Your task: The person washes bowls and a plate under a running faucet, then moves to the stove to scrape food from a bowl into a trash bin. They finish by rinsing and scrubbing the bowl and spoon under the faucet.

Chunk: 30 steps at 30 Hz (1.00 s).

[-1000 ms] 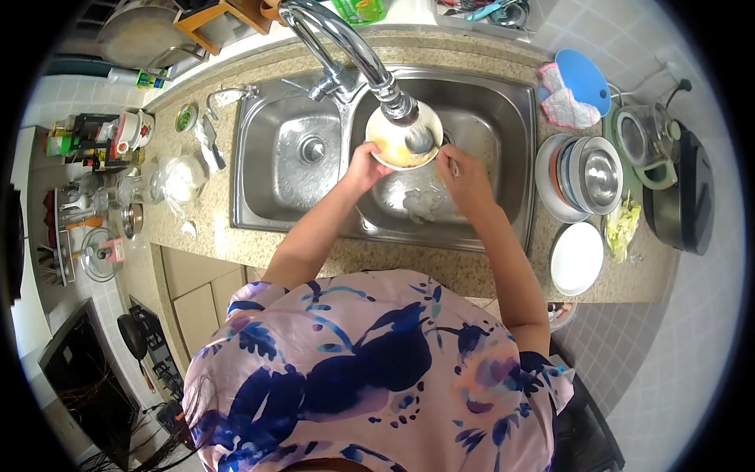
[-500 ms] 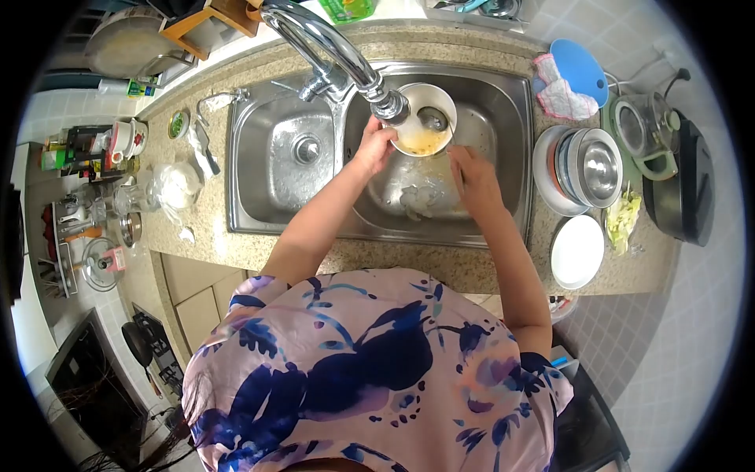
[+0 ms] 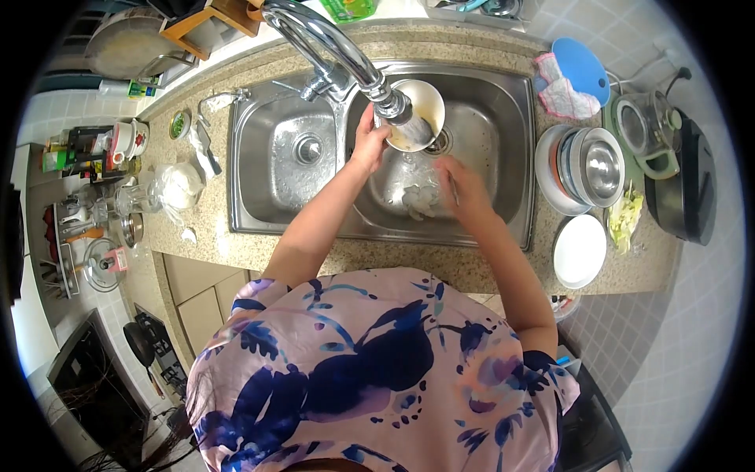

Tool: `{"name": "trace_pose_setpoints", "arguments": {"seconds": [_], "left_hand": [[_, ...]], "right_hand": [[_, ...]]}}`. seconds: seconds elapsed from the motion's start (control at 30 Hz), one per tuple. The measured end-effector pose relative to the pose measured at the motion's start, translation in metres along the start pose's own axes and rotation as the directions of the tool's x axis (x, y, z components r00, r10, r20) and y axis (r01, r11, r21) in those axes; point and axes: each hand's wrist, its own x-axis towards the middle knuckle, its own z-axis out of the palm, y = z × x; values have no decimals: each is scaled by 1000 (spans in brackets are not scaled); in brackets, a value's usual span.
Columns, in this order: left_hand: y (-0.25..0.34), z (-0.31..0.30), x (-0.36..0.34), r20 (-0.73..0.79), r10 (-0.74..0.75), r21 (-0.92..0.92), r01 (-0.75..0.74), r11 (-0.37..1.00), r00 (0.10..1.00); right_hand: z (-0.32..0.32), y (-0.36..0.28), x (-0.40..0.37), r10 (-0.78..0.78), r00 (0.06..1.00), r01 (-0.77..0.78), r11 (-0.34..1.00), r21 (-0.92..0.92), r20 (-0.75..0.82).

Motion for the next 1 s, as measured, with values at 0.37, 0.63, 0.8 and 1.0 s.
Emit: {"name": "trace_pose_setpoints", "arguments": {"seconds": [0.37,0.63,0.8,1.0], "left_hand": [[-4,1,-8,-17,-59,-8,59,998,998],[-1,-2,-13,-32,-99,-22,98,995,995],[-3,-13,-16,27,-227,13,227,974,973],[-25,-52,-3,239,-468,-297,523,799,851]], "right_hand": [[6,-9,0,312,947,-321,921,220,79],[5,17,-4,398,915,-402,876,267,72],[-2,17,-1,155,968,-118,975,-188,196],[-7,1,-2,104,967,-77,990,-121,233]]}}
